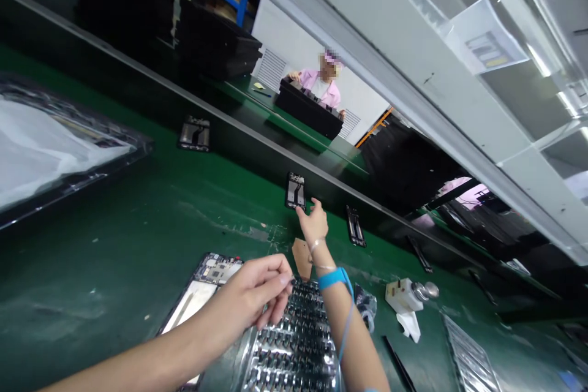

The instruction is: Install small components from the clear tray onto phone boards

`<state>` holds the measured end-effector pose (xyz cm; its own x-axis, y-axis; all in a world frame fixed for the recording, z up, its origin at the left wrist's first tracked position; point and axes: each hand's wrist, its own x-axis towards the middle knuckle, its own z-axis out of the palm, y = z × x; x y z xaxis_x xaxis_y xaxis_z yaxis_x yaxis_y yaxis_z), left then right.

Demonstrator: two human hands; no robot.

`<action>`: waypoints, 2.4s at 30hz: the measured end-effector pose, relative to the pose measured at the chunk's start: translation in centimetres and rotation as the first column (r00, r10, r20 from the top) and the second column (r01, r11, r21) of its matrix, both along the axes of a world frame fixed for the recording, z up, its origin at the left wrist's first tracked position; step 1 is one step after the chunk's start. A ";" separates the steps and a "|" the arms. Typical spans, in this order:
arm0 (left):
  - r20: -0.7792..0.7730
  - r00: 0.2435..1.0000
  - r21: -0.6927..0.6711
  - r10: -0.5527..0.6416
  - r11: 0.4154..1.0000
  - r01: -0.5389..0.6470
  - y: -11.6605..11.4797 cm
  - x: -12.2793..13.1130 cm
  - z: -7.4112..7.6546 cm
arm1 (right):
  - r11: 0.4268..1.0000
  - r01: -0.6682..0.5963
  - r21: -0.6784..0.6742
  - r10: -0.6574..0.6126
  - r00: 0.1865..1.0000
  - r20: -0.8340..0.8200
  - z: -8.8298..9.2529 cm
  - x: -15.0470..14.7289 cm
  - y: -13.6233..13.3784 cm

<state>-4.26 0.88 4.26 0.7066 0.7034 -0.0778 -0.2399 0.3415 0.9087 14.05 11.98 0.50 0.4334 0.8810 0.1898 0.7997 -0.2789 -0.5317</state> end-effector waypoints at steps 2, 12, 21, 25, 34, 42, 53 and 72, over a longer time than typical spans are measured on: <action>0.013 0.999 -0.012 0.052 0.999 -0.052 0.4 -0.5 0.7 | 0.998 0.055 -0.031 -0.054 0.998 0.037 -1.3 -1.0 2.5; 0.023 0.964 0.014 0.265 0.964 -0.266 1.6 -1.0 1.0 | 0.996 0.073 -0.055 -0.080 0.989 -0.124 0.7 0.5 2.4; 0.094 0.983 -0.028 0.157 0.987 -0.155 0.5 1.2 0.4 | 0.959 -0.175 0.223 0.196 0.977 -0.079 3.5 1.0 -18.3; 0.050 0.986 -0.010 0.157 0.988 -0.157 -0.7 3.1 0.4 | 0.961 -0.102 0.257 0.157 0.966 -0.204 2.4 0.8 -23.1; -0.296 0.955 0.270 -0.026 0.956 0.110 -4.8 2.1 -3.3 | 0.978 -0.023 0.209 0.207 0.262 -0.943 -0.5 0.6 -22.5; 0.095 0.863 0.967 0.497 0.161 -0.199 -4.9 1.8 -1.6 | 0.953 -0.092 0.290 0.302 0.168 -0.939 -0.3 -1.0 -23.8; 0.005 0.927 0.893 0.375 -0.419 0.165 -5.2 2.2 -2.0 | 0.964 -0.106 0.246 0.263 0.209 -0.942 -1.4 -0.5 -24.3; -0.281 0.957 0.109 -0.067 0.989 0.101 -7.3 2.1 -5.3 | 0.968 -0.236 0.089 0.211 0.568 -0.796 -1.5 0.2 -24.3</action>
<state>-2.13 -6.38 -1.09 0.7263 0.6588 -0.1961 0.0510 0.2329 0.9712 14.23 -12.29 -1.05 0.1880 0.9702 -0.1531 0.1001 -0.1739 -0.9797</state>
